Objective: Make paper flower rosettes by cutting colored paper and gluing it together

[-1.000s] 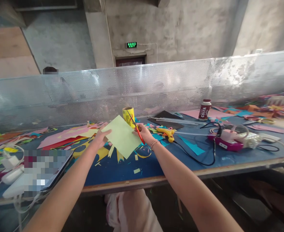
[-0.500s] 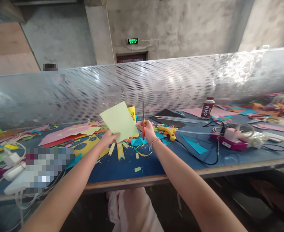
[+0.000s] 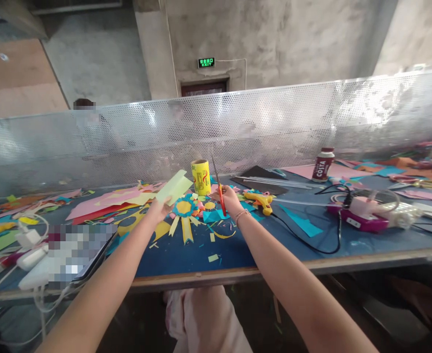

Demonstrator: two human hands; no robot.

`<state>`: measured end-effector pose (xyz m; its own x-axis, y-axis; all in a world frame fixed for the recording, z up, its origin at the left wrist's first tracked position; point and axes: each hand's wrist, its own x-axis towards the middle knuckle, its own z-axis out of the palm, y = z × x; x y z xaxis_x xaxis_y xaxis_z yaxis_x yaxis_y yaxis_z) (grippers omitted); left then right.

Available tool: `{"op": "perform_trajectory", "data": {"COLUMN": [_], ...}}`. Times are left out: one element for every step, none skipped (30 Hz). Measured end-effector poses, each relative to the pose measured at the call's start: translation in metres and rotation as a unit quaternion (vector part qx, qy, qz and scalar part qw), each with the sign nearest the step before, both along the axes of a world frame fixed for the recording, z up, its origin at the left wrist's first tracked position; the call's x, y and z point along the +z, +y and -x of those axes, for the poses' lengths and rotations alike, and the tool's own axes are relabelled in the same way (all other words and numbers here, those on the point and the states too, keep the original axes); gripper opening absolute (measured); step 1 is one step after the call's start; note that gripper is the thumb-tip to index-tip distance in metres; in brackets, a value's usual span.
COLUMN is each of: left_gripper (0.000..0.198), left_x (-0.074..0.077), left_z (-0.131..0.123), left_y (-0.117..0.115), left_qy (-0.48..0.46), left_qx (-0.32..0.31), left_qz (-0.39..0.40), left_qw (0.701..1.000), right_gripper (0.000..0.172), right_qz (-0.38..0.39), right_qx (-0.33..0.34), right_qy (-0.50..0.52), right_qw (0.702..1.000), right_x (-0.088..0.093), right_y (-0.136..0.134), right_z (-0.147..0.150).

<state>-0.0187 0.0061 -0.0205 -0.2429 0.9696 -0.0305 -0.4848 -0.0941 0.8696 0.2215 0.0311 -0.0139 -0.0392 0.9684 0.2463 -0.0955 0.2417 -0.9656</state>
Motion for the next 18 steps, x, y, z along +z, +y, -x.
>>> {"op": "perform_trajectory", "data": {"left_gripper": [0.023, 0.020, 0.019, 0.019, 0.019, 0.020, 0.020, 0.020, 0.019, 0.018, 0.017, 0.015, 0.015, 0.016, 0.018, 0.020, 0.022, 0.024], "left_x": [0.001, 0.002, 0.002, 0.002, 0.002, 0.002, 0.002, 0.001, 0.001, 0.001, 0.001, 0.001, 0.001, 0.001, 0.000, 0.000, -0.001, -0.002], "left_z": [0.000, 0.000, 0.000, 0.000, 0.000, -0.001, -0.001, -0.001, -0.002, -0.002, -0.003, -0.004, -0.004, -0.005, -0.006, -0.006, -0.006, -0.006], "left_y": [0.000, 0.000, 0.000, 0.001, 0.001, 0.002, 0.002, 0.002, 0.001, 0.001, 0.000, -0.001, -0.002, -0.003, -0.003, -0.003, -0.003, -0.002], "left_qy": [-0.016, -0.019, -0.022, -0.022, -0.021, -0.017, -0.011, -0.002, 0.010, 0.024, 0.042, 0.063, 0.084, 0.104, 0.121, 0.134, 0.144, 0.150], "left_qx": [-0.003, 0.000, 0.001, 0.002, 0.002, 0.003, 0.004, 0.006, 0.007, 0.009, 0.012, 0.014, 0.018, 0.023, 0.029, 0.035, 0.038, 0.041], "left_qz": [0.017, 0.025, 0.030, 0.030, 0.027, 0.026, 0.024, 0.021, 0.013, 0.004, -0.007, -0.019, -0.030, -0.040, -0.048, -0.054, -0.059, -0.063], "left_qw": [1.000, 0.999, 0.999, 0.999, 0.999, 1.000, 1.000, 1.000, 1.000, 1.000, 0.999, 0.998, 0.996, 0.993, 0.991, 0.989, 0.987, 0.986], "right_gripper": [0.047, 0.046, 0.044, 0.042, 0.041, 0.039, 0.038, 0.038, 0.038, 0.039, 0.040, 0.040, 0.039, 0.038, 0.037, 0.036, 0.036, 0.036], "right_qz": [0.000, -0.002, -0.003, -0.005, -0.005, -0.003, -0.001, 0.002, 0.004, 0.005, 0.005, 0.006, 0.007, 0.004, -0.004, -0.019, -0.040, -0.062], "right_qx": [0.002, 0.006, 0.010, 0.017, 0.022, 0.027, 0.030, 0.031, 0.030, 0.028, 0.025, 0.022, 0.019, 0.015, 0.007, -0.006, -0.024, -0.043], "right_qy": [0.001, 0.002, 0.002, 0.001, -0.001, -0.003, -0.003, -0.001, 0.001, 0.001, -0.005, -0.021, -0.048, -0.084, -0.129, -0.176, -0.222, -0.259], "right_qw": [1.000, 1.000, 1.000, 1.000, 1.000, 1.000, 1.000, 1.000, 1.000, 1.000, 1.000, 1.000, 0.999, 0.996, 0.992, 0.984, 0.974, 0.963], "right_x": [-0.001, -0.001, -0.002, -0.002, -0.003, -0.003, -0.003, -0.003, -0.004, -0.004, -0.005, -0.006, -0.007, -0.008, -0.009, -0.010, -0.010, -0.011], "right_y": [0.001, 0.002, 0.002, 0.002, 0.002, 0.002, 0.002, 0.002, 0.002, 0.002, 0.003, 0.004, 0.005, 0.006, 0.008, 0.009, 0.010, 0.010], "right_z": [0.000, -0.001, -0.001, -0.001, -0.001, 0.000, 0.000, 0.001, 0.001, 0.002, 0.002, 0.002, 0.002, 0.002, 0.001, 0.001, 0.000, 0.000]}}
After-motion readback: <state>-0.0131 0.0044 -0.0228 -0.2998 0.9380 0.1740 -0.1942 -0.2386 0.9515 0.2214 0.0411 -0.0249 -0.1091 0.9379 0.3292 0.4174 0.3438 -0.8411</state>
